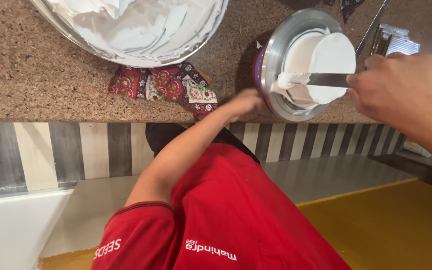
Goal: The person uses a spatula to scoop white frosting from a large bowl and spreads it over a round cake layer on a turntable, rotating the cake to coat the top and sides. They also handle a cake board and reposition the plate while working.
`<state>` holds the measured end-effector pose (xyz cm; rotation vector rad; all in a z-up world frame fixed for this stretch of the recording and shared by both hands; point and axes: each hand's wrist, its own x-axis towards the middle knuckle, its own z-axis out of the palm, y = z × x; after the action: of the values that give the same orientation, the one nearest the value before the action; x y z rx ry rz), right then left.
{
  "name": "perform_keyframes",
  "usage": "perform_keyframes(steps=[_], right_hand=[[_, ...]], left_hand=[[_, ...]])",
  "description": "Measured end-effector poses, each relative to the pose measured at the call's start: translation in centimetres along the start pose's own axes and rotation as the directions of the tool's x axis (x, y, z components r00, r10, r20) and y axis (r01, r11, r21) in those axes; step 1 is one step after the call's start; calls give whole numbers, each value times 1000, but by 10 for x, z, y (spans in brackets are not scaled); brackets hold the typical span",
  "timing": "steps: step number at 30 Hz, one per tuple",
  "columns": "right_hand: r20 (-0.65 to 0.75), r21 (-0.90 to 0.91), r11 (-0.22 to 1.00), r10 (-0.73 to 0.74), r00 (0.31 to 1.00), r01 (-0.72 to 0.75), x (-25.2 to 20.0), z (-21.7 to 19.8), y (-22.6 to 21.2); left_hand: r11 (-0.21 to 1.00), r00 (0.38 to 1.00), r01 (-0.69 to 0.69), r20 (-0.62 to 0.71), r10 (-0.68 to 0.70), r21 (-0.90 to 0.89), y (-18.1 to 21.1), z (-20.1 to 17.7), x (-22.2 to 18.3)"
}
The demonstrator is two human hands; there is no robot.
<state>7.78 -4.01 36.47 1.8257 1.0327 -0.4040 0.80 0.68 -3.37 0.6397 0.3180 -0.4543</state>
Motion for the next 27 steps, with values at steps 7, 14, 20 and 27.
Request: perform_keyframes(steps=[7,14,20,27], right_hand=[[6,34,999,20,1000,-20,-3,1,-2],[40,51,998,26,999,-28,-9,8,-6],[79,106,994,8,997,-16,-31,34,-8],[9,971,224,303,953,-81,14,83,-93]], left_hand=[[993,998,65,31,-63,-94,13,0,-3],[962,998,-38,57,24,270,-45,-20,32],[985,986,157,77,-151,-71,28,-40,-49],[819,924,-346,-319,211,-458,72,-136,-127]])
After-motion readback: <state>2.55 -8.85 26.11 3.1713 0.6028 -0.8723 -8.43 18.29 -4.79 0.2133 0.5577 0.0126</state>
